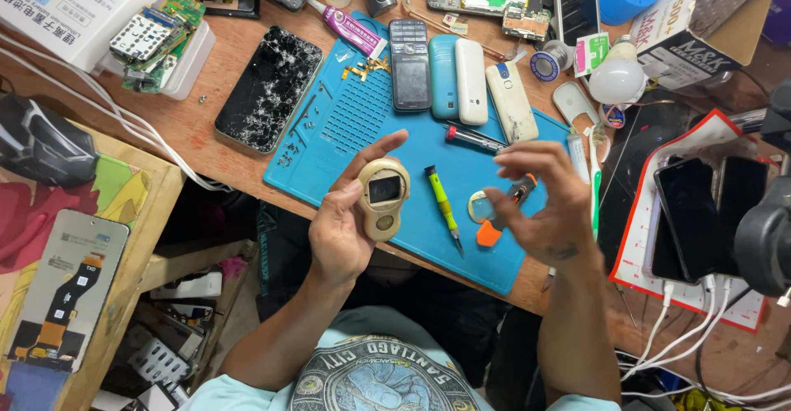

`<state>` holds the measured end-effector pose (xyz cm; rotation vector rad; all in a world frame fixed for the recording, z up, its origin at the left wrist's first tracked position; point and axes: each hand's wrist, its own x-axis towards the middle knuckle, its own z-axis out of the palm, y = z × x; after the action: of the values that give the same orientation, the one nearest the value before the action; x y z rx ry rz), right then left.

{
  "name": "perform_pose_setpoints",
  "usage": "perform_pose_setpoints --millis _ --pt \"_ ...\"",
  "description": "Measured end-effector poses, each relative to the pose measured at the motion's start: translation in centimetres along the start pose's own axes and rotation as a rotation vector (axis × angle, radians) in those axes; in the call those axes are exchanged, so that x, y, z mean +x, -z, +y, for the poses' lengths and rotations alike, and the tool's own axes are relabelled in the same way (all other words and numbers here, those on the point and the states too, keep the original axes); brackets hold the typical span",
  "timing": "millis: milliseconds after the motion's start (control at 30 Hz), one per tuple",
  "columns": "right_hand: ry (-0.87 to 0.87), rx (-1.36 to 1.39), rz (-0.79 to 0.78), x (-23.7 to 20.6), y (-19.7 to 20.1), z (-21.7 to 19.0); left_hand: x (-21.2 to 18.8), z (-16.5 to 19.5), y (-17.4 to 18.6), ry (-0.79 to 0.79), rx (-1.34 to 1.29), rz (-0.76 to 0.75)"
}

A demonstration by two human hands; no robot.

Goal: The person disassembles a small beige electronic device using a utility knife, tweezers, and a screwdriver. They pry open the casing, remove internal components, and separate the battery and circuit board from the housing.

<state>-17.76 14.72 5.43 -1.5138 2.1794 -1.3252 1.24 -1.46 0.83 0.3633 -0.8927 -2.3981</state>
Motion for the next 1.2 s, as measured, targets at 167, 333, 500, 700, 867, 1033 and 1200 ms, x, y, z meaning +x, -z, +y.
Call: perform_pose_setpoints --millis 167,333,500,700,867,1033,1200 --pt "0.137 -0.057 -0.034 -0.6 -1.9 -0.5 0.0 -0.1 -0.4 0.008 -0.020 -0.068" --pt "-0.015 -0.230 -0.127 -0.1 -1.3 -0.1 -0.1 -0.1 -0.5 0.036 -0.019 -0.128" --pt "-0.139 -0.538 -0.271 0.4 -0.8 0.7 -0.4 0.2 -0.7 0.066 -0.008 -0.189" --pt "-0.259 -0.454 -0.331 0.2 -1.1 1.5 -0.3 0.2 -0.9 0.042 -0.007 -0.210" --pt "-0.209 -0.439 -0.333 0.2 -1.0 1.8 -0.2 0.1 -1.1 0.054 -0.058 -0.179" --pt "-0.316 -0.441 -0.402 0.3 -0.9 1.8 -0.5 0.5 -1.3 0.056 -0.078 -0.136" --pt "-0.237 -0.444 -0.365 0.0 -1.1 1.8 -1.0 1.1 -1.7 0.086 -0.006 -0.060"
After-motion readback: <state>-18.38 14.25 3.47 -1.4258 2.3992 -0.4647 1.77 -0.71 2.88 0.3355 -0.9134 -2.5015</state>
